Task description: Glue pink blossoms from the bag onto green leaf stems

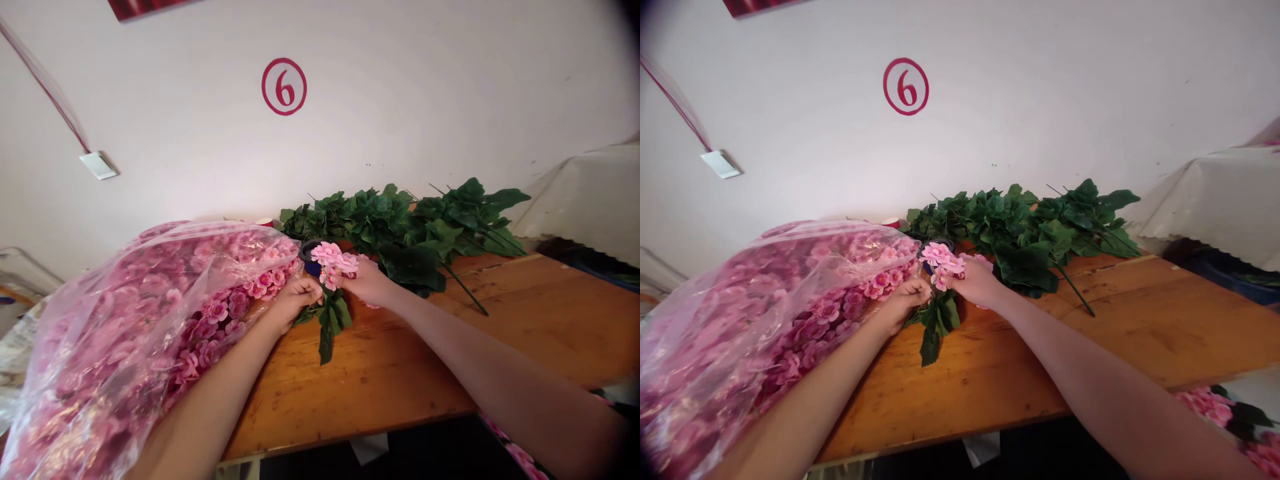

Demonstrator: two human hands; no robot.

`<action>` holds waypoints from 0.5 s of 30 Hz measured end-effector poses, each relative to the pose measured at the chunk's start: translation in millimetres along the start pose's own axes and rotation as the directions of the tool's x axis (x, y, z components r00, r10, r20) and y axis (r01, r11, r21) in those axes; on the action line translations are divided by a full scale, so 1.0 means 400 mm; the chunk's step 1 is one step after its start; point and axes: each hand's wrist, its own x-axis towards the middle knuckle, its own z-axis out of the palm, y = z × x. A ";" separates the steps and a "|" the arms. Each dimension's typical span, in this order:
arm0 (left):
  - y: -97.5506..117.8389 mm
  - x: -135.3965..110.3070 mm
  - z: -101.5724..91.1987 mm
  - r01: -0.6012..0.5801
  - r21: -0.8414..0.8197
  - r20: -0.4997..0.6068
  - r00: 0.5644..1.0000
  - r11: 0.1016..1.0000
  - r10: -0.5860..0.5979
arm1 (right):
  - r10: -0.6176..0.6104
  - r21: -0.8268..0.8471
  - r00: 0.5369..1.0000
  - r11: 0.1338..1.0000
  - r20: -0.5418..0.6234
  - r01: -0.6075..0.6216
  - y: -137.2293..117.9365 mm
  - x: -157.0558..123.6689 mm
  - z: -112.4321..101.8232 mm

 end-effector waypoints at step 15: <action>-0.018 0.007 -0.008 -0.006 0.007 0.023 1.000 1.000 0.006 | -0.187 -0.431 0.981 0.891 -0.060 0.143 -0.003 -0.010 0.007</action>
